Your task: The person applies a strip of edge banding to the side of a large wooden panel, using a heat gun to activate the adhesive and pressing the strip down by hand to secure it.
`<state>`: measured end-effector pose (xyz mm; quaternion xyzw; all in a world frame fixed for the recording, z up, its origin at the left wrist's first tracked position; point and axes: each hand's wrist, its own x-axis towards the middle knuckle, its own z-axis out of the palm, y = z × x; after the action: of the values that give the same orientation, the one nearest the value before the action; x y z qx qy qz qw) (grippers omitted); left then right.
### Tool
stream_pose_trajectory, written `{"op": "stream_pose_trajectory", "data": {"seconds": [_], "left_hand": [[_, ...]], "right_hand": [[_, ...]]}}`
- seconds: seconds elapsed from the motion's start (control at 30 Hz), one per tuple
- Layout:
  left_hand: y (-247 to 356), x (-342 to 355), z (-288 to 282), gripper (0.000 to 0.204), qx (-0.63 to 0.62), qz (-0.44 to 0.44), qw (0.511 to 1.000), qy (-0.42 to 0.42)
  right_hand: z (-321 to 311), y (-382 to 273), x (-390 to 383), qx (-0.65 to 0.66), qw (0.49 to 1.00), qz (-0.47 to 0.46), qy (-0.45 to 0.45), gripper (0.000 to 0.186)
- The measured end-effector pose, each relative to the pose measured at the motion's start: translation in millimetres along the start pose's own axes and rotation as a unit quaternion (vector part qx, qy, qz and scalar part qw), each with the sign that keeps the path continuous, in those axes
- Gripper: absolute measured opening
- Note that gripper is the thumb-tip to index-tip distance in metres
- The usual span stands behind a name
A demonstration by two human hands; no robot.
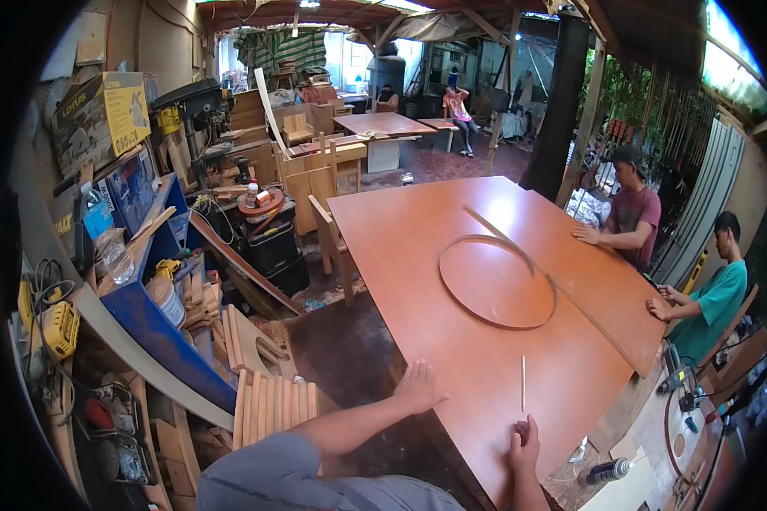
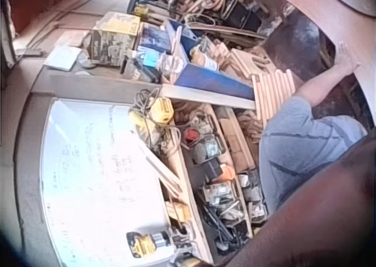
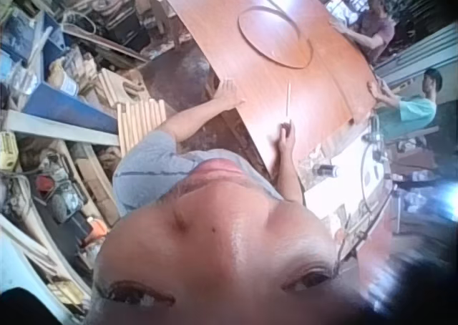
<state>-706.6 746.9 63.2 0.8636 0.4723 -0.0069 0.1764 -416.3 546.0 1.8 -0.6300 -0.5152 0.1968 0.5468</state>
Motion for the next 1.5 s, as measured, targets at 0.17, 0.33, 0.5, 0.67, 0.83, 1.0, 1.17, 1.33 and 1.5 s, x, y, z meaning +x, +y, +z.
{"op": "stream_pose_trajectory", "data": {"seconds": [0.17, 0.33, 0.5, 0.67, 0.83, 1.0, 1.17, 1.33, 1.5], "left_hand": [[-29.2, 22.2, -15.7, 0.102, 0.059, -0.046, 0.997, 0.009], [-81.2, 78.5, -55.7, 0.101, 0.041, -0.121, 0.991, 0.027], [-71.9, 94.3, -49.4, 0.104, 0.043, -0.197, 0.979, 0.027], [-53.8, 81.9, -43.2, 0.105, 0.059, -0.198, 0.978, 0.022], [-12.1, 40.6, -40.8, 0.102, 0.069, -0.165, 0.984, -0.010], [-4.0, 21.6, -21.6, 0.096, 0.052, -0.150, 0.987, -0.009], [-18.4, 40.1, -30.8, 0.099, 0.022, -0.167, 0.985, 0.046], [-50.0, 84.5, -47.5, 0.101, 0.018, -0.190, 0.980, 0.063], [-104.6, 136.0, -63.4, 0.103, -0.001, -0.223, 0.971, 0.086]], "right_hand": [[0.4, -13.0, -2.4, 0.007, 1.000, -0.009, -0.007, 0.054], [-1.5, -18.8, 0.6, 0.002, 1.000, 0.025, 0.004, 0.055], [-3.0, -20.2, 0.5, 0.003, 1.000, 0.018, -0.006, 0.057], [-6.6, -15.3, -1.2, 0.019, 1.000, 0.000, -0.023, 0.054], [-7.6, -16.8, -3.6, 0.033, 0.998, 0.020, -0.041, 0.054], [2.6, -20.9, 1.7, 0.072, 0.996, -0.006, -0.044, 0.056], [4.1, -28.9, 4.4, 0.074, 0.996, 0.003, -0.059, 0.056], [-4.5, -23.1, -2.6, 0.053, 0.997, 0.019, -0.046, 0.060], [-1.0, -25.9, -7.6, -0.068, 0.996, 0.049, -0.020, 0.063]]}}
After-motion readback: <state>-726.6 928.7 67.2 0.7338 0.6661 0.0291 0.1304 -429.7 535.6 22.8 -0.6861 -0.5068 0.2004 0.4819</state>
